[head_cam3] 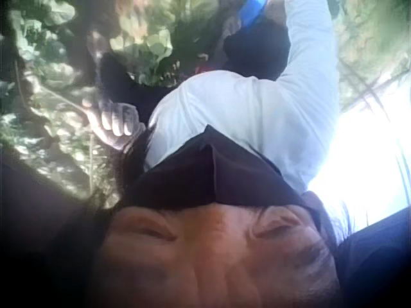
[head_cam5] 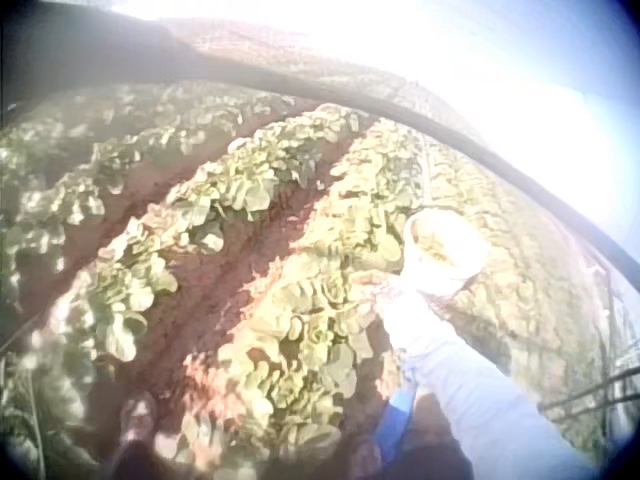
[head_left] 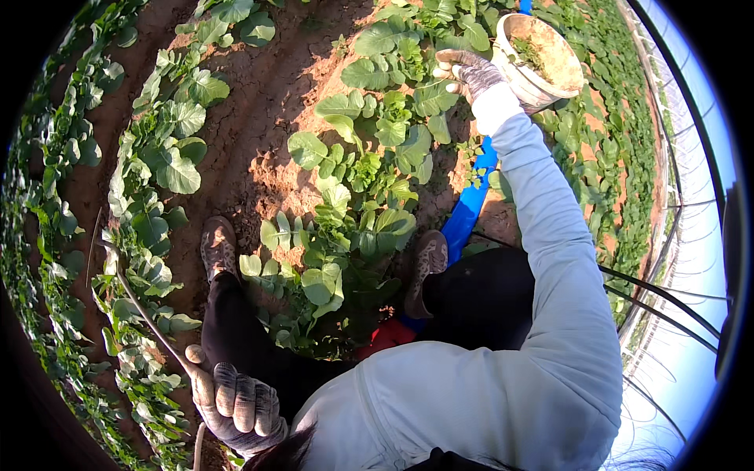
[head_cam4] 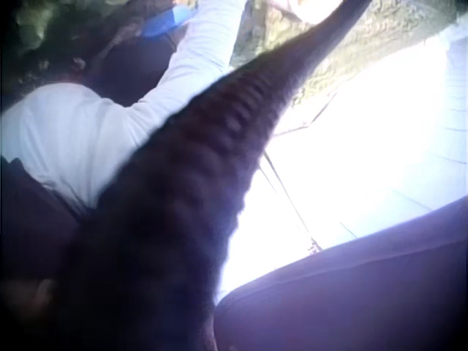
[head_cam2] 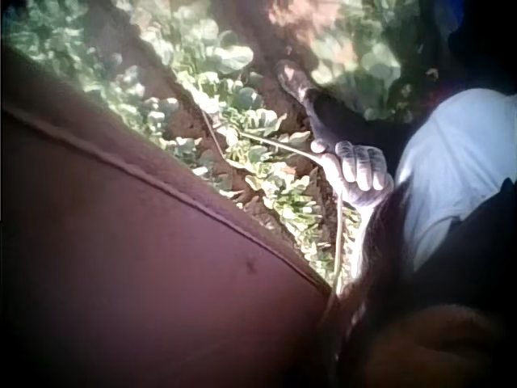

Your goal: The person uses a small hand hoe to loosen soil and remove weeds around rows of leafy green plants in a greenhouse. They pull the weeds by hand and place them into a nearby bucket.

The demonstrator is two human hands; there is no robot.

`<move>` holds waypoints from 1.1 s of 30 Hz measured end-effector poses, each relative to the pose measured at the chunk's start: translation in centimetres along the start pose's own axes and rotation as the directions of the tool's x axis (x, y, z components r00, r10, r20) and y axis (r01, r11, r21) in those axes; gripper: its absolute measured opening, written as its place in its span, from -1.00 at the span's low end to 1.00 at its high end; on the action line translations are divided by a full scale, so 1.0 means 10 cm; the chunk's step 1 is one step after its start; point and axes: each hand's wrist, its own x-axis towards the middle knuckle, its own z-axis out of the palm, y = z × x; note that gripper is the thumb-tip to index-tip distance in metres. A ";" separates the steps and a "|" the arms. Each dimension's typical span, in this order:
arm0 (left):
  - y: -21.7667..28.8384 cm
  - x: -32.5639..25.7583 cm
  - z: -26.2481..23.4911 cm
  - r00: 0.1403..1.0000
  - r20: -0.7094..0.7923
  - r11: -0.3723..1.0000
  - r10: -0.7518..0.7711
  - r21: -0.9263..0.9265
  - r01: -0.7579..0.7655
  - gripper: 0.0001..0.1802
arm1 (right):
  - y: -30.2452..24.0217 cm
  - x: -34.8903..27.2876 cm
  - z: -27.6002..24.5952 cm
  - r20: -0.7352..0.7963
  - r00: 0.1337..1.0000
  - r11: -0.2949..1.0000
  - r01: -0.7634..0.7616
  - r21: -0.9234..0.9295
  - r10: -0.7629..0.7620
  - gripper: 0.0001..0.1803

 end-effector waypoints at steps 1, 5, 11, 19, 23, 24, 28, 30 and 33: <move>-0.05 0.04 0.03 0.998 -0.056 1.000 0.002 0.004 -0.002 -0.57 | 0.19 -0.07 -0.15 -0.071 0.997 0.997 -0.032 0.068 0.036 -0.73; -0.27 0.29 -0.01 0.983 -0.158 0.992 -0.095 0.063 0.106 -0.62 | 1.02 -0.36 -0.60 -0.216 0.936 0.907 -0.183 0.380 0.280 -0.78; -0.57 0.52 0.18 0.943 -0.309 0.932 -0.127 0.288 0.220 -0.73 | 1.45 -0.64 -0.45 -0.162 0.914 0.927 -0.358 0.109 0.372 -0.83; -1.18 1.30 0.41 0.937 -0.254 0.849 -0.241 0.413 0.330 -0.64 | 1.67 -0.68 -0.10 -0.274 0.961 0.982 -0.019 -0.186 -0.034 -0.71; -1.43 1.44 0.22 0.941 -0.214 0.836 -0.263 0.436 0.333 -0.64 | 1.58 -0.59 -0.09 -0.144 0.870 0.730 0.294 -0.617 -0.472 -0.63; -1.44 1.44 0.18 0.933 -0.237 0.819 -0.272 0.452 0.354 -0.64 | 1.58 -0.54 -0.07 -0.106 0.806 0.659 0.391 -0.643 -0.582 -0.63; -1.38 1.46 0.06 0.908 -0.346 0.818 -0.236 0.433 0.378 -0.77 | 1.57 -0.63 -0.05 0.111 0.976 0.824 -0.215 0.525 0.185 -0.57; -1.32 1.49 0.01 0.911 -0.343 0.837 -0.228 0.410 0.363 -0.62 | 1.69 -0.65 -0.13 0.330 0.924 0.606 -0.376 0.701 0.191 -0.60; -1.33 1.51 0.05 0.893 -0.405 0.843 -0.196 0.395 0.365 -0.63 | 1.88 -0.61 -0.16 0.522 0.833 0.303 -0.552 0.777 0.181 -0.61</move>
